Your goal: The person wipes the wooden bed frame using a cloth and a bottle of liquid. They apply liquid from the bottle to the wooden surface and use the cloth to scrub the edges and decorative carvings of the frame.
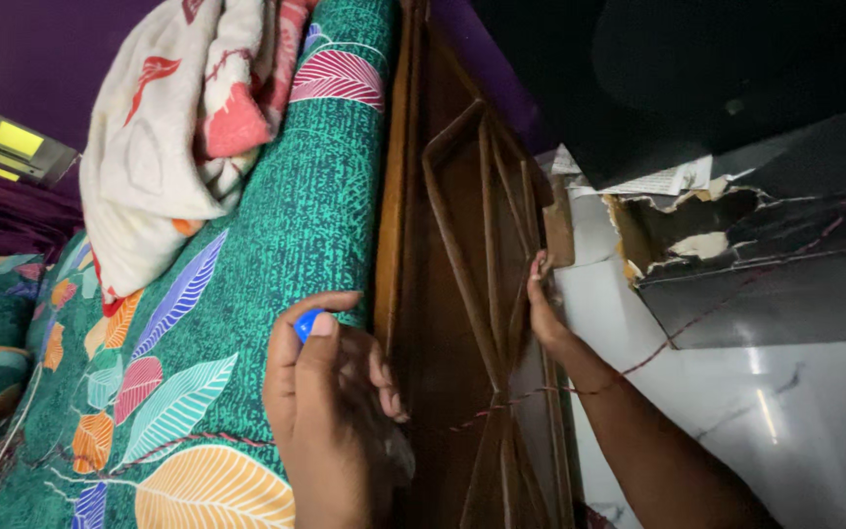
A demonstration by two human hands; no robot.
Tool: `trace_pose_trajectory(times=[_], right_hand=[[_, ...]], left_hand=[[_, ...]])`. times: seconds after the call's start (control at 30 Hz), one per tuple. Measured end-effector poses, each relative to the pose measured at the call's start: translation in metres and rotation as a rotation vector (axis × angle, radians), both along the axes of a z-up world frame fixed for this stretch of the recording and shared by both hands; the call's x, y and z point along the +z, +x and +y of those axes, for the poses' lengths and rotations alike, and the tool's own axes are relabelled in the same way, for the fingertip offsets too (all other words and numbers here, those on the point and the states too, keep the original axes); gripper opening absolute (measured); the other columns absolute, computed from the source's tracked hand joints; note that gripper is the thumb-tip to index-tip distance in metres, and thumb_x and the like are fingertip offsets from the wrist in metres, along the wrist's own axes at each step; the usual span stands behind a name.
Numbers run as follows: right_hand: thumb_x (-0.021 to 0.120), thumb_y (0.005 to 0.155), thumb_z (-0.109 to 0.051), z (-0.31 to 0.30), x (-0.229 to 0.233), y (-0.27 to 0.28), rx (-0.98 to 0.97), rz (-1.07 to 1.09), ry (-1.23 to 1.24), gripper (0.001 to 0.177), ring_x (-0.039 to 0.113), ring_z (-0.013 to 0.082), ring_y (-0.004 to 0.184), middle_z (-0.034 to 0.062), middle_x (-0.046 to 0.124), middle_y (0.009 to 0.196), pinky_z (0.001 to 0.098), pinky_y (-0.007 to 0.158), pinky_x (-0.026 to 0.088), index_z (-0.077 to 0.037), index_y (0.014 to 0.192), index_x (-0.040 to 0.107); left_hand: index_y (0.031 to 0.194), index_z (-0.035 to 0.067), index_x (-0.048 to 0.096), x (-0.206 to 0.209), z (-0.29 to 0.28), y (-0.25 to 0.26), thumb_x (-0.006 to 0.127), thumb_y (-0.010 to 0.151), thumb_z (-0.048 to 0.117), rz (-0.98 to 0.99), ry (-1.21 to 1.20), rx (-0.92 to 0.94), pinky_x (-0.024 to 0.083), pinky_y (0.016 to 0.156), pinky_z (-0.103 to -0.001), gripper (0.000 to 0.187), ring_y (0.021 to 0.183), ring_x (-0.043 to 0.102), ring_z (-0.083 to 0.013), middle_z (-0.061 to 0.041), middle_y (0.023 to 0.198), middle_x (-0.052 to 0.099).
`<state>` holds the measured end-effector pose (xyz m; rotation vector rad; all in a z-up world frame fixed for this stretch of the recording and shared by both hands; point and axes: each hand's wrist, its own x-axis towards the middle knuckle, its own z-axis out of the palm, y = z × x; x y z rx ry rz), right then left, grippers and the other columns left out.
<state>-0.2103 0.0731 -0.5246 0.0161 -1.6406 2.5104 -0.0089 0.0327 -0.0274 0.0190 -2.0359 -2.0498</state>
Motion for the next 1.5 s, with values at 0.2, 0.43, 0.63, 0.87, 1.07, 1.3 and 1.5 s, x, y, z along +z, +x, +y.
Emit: trace_pose_trajectory(times=[0.2,0.43,0.63,0.87,1.07,1.3,1.5], right_hand=[[0.021,0.103,-0.062,0.013,0.046,0.108,0.106,-0.025,0.14,0.085,-0.011,0.0203,0.159,0.0044,-0.012,0.173,0.0378,0.127,-0.002,-0.009,0.163,-0.009],[0.044,0.105,-0.038,-0.001,0.07,0.294,0.274,-0.119,0.023,0.075,0.003,0.0214,0.159,0.0097,0.005,0.173,0.0366,0.125,0.005,-0.003,0.161,0.009],[0.043,0.104,-0.039,0.043,0.129,0.27,0.351,-0.334,-0.235,0.071,0.015,0.027,0.153,0.0152,0.017,0.167,0.041,0.122,0.013,0.001,0.157,0.017],[0.042,0.104,-0.04,0.126,0.244,0.254,0.318,-0.258,-0.721,0.069,0.03,0.0335,0.146,0.0217,0.031,0.159,0.0461,0.118,0.023,0.007,0.152,0.026],[0.041,0.103,-0.041,0.181,0.378,0.328,0.358,-0.129,-0.85,0.069,0.043,0.0391,0.14,0.0272,0.043,0.152,0.0505,0.115,0.031,0.011,0.148,0.034],[0.04,0.104,-0.044,0.144,0.494,0.35,0.301,-0.112,-0.697,0.069,0.047,0.0393,0.138,0.0282,0.051,0.148,0.0505,0.118,0.033,0.013,0.144,0.042],[0.04,0.105,-0.045,0.147,0.527,0.357,0.304,-0.05,-0.713,0.068,0.046,0.037,0.139,0.0254,0.051,0.148,0.0491,0.119,0.031,0.009,0.146,0.042]], left_hand=[[0.116,0.001,0.059,0.004,0.003,0.002,0.049,0.104,0.019,-0.001,0.039,0.008,0.039,0.041,-0.026,0.024,0.049,0.045,-0.0118,-0.007,0.063,0.051],[0.119,-0.001,0.053,0.006,-0.009,0.009,0.047,0.105,0.027,0.101,0.094,-0.146,0.042,0.048,-0.028,0.032,0.054,0.048,-0.0144,-0.009,0.069,0.051],[0.113,0.0,0.048,0.013,-0.015,0.016,0.046,0.1,0.024,0.158,0.279,-0.289,0.043,0.054,-0.029,0.027,0.06,0.049,-0.0167,-0.01,0.073,0.051],[0.107,0.003,0.05,0.025,-0.011,0.018,0.046,0.094,0.021,0.055,0.414,-0.389,0.045,0.062,-0.028,0.022,0.07,0.048,-0.0147,-0.006,0.081,0.05],[0.101,0.004,0.053,0.016,-0.006,0.024,0.052,0.099,0.018,0.098,0.304,-0.443,0.037,0.057,-0.024,0.014,0.068,0.044,-0.0097,-0.002,0.078,0.048],[0.094,0.005,0.056,0.031,-0.01,0.035,0.052,0.102,0.024,0.332,-0.246,-0.302,0.04,0.056,-0.025,0.021,0.066,0.047,-0.006,0.001,0.072,0.051],[0.088,0.006,0.059,0.051,-0.007,0.048,0.039,0.105,0.029,0.199,-0.284,-0.415,0.039,0.05,-0.03,0.035,0.054,0.049,-0.01,0.0,0.061,0.054]])
